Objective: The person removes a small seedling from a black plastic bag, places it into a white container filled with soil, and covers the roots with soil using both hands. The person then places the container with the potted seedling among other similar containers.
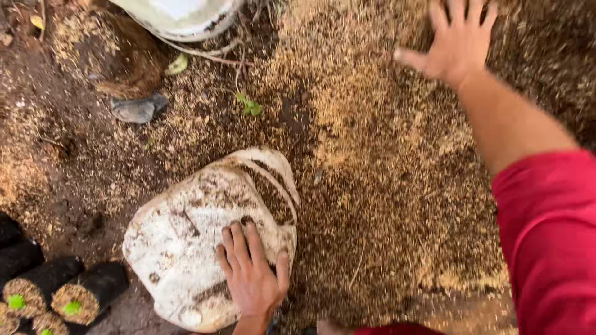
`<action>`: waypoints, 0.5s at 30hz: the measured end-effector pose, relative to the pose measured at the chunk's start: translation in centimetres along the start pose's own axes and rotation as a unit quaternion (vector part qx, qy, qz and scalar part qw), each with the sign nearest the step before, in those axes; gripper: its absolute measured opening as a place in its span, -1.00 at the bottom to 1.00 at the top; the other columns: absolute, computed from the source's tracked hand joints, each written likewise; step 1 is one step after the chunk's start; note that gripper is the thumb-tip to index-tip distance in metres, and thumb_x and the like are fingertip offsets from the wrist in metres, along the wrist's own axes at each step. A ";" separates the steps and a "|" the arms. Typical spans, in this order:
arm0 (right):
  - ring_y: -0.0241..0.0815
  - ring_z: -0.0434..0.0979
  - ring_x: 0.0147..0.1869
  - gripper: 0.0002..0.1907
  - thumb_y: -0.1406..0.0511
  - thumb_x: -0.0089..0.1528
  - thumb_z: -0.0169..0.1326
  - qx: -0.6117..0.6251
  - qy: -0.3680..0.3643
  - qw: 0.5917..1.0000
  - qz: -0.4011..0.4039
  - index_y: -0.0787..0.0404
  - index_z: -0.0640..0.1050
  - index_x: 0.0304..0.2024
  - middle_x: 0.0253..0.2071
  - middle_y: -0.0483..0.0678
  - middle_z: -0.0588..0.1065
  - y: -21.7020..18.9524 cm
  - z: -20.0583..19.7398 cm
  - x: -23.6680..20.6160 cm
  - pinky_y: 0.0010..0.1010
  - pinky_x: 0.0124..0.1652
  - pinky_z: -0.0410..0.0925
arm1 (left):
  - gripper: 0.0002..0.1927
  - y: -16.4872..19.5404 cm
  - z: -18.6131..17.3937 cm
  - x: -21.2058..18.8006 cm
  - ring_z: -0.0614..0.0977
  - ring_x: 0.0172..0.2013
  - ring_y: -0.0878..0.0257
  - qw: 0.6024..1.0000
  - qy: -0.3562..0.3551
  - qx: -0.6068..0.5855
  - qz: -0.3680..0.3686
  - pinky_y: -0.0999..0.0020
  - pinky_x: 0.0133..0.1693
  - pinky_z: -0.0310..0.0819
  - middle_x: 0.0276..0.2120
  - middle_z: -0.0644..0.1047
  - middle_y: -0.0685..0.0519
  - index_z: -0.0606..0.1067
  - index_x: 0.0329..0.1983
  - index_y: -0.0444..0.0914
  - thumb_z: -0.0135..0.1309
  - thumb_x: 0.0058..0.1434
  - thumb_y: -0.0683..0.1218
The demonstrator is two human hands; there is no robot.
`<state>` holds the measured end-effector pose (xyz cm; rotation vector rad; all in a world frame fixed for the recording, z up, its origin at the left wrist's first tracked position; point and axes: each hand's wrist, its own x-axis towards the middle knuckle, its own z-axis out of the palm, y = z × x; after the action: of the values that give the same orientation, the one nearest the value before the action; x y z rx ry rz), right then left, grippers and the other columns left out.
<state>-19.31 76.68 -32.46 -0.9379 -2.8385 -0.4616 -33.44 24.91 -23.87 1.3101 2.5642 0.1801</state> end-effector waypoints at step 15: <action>0.08 0.31 0.14 0.08 -0.55 0.13 -0.34 0.289 -0.542 0.789 0.021 0.01 0.37 0.34 0.18 0.12 0.37 -9.3 -9.0 -14.3 -0.09 -0.08 0.28 | -0.18 0.4 -1.0 -1.8 0.07 0.46 -0.27 0.999 0.000 0.037 -0.008 -0.26 0.39 -0.15 0.45 0.10 -0.37 0.13 0.48 -0.35 -0.36 0.36 0.30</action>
<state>-13.29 58.64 -29.13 -1.3817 -3.3891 1.3400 -32.40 23.66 -22.52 1.3143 2.6037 0.0819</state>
